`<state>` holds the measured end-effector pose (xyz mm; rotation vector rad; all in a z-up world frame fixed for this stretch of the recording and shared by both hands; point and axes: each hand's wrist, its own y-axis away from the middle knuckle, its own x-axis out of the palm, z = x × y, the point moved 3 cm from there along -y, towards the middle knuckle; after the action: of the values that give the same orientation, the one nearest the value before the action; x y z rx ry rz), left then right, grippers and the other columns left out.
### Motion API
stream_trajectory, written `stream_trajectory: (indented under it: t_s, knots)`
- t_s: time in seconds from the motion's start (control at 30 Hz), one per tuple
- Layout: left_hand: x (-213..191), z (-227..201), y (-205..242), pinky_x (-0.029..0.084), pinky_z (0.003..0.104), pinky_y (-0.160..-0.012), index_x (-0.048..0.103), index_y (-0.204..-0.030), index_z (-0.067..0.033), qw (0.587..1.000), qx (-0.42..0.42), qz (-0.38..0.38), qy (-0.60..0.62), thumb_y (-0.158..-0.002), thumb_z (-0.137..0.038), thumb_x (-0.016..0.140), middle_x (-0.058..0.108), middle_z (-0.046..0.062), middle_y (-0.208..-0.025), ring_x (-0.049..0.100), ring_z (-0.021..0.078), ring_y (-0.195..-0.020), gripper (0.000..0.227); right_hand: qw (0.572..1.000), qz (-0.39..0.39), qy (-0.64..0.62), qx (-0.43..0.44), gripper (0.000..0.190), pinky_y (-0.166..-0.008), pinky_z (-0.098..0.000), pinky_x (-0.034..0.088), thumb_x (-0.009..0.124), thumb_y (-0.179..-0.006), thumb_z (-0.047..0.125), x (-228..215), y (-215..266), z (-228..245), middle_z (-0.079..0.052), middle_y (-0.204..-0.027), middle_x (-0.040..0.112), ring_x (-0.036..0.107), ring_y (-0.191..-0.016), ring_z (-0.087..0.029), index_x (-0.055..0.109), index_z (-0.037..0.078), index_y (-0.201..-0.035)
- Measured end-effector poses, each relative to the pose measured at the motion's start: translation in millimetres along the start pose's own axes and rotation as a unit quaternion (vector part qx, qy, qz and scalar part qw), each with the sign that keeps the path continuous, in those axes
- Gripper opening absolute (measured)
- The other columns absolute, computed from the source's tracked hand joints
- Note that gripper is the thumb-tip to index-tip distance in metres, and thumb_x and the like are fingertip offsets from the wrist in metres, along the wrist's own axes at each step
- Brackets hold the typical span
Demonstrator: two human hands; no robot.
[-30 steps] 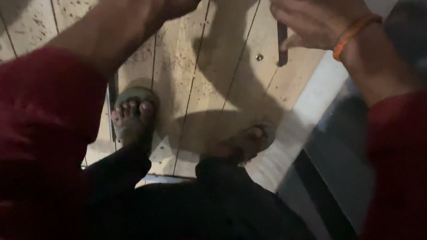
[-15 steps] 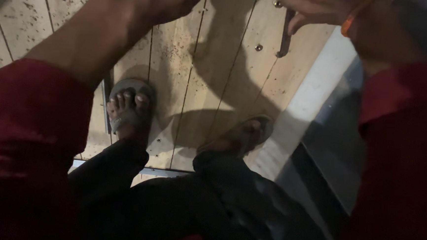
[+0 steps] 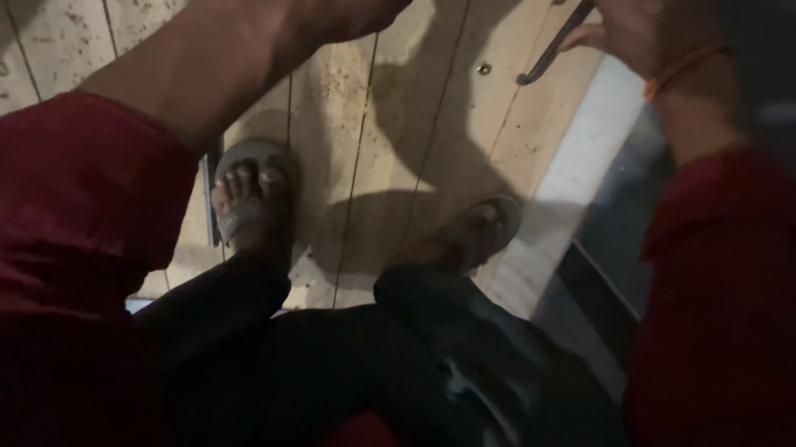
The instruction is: The person uses an allen key to screw fasteners into wooden planks, working on the floor near a metal structure.
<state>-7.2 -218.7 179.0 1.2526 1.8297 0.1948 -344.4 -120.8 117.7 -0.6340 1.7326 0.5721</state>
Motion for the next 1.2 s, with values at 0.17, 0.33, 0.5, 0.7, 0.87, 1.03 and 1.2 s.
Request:
stream_trajectory:
  t_s: [0.17, 0.33, 0.5, 0.7, 0.87, 1.03, 1.2]
  knots:
    - [33, -7, -50, 0.055, 0.046, -0.077, 0.071, -0.115, -0.0063, 0.981, 0.088, -0.015, -0.173, -0.104, -0.020, 0.058, 0.072, 0.019, -0.099, 0.069, 0.0296, -0.086, 0.022, 0.998, 0.032, -0.047, -0.040, 0.056, -0.094, -0.0324, 0.058, 0.081, -0.065, 0.059, -18, -26, -5, -0.001, -0.100, 0.074, 0.071, -0.103, -0.017, 0.076, 0.012, -0.097]
    - [142, -45, -102, 0.050, 0.046, -0.095, 0.063, -0.123, -0.0004, 0.991, 0.071, -0.106, -0.045, -0.074, -0.016, 0.074, 0.060, 0.017, -0.127, 0.060, 0.0347, -0.115, 0.052, 0.992, 0.088, -0.033, -0.086, 0.060, -0.097, -0.0312, 0.056, 0.074, -0.087, 0.069, 6, -27, -11, 0.001, -0.095, 0.070, 0.068, -0.101, -0.015, 0.074, 0.011, -0.103]
    - [197, -93, -121, 0.049, 0.042, -0.088, 0.059, -0.131, -0.0002, 0.957, 0.025, -0.286, 0.024, -0.079, -0.016, 0.071, 0.061, 0.015, -0.118, 0.059, 0.0311, -0.110, 0.056, 0.981, 0.167, 0.035, -0.096, 0.063, -0.087, -0.0315, 0.056, 0.064, -0.082, 0.075, 24, -28, -15, 0.004, -0.085, 0.068, 0.067, -0.094, -0.012, 0.076, 0.018, -0.106]
    - [213, -107, -125, 0.046, 0.039, -0.090, 0.063, -0.126, 0.0003, 0.940, 0.065, -0.314, -0.118, -0.086, -0.021, 0.065, 0.059, 0.011, -0.117, 0.055, 0.0261, -0.109, 0.046, 0.987, 0.145, 0.042, -0.048, 0.058, -0.090, -0.0279, 0.055, 0.063, -0.081, 0.073, 35, -15, -11, 0.005, -0.100, 0.068, 0.065, -0.102, -0.011, 0.074, 0.022, -0.106]
    - [214, -106, -126, 0.044, 0.039, -0.094, 0.063, -0.129, 0.0014, 0.922, 0.108, -0.332, -0.165, -0.089, -0.023, 0.059, 0.058, 0.011, -0.124, 0.053, 0.0266, -0.112, 0.047, 0.977, 0.196, -0.072, 0.046, 0.056, -0.107, -0.0416, 0.048, 0.072, -0.087, 0.067, 43, 25, -1, -0.005, -0.095, 0.067, 0.063, -0.105, -0.024, 0.072, 0.012, -0.098]
    - [222, -108, -130, 0.042, 0.042, -0.101, 0.063, -0.139, -0.0024, 0.946, 0.176, -0.198, -0.185, -0.101, -0.018, 0.057, 0.059, 0.008, -0.125, 0.053, 0.0256, -0.119, 0.041, 0.975, 0.171, -0.053, 0.134, 0.062, -0.114, -0.0502, 0.041, 0.071, -0.095, 0.065, 55, 62, 26, -0.013, -0.110, 0.065, 0.058, -0.114, -0.032, 0.069, 0.005, -0.111]
    - [222, -103, -133, 0.039, 0.044, -0.105, 0.068, -0.132, -0.0141, 0.919, 0.223, -0.272, -0.180, -0.093, -0.021, 0.059, 0.062, 0.007, -0.128, 0.051, 0.0278, -0.126, 0.040, 0.956, 0.164, -0.076, 0.231, 0.059, -0.111, -0.0527, 0.035, 0.070, -0.097, 0.055, 54, 93, 59, -0.020, -0.123, 0.061, 0.050, -0.126, -0.039, 0.065, 0.001, -0.121]
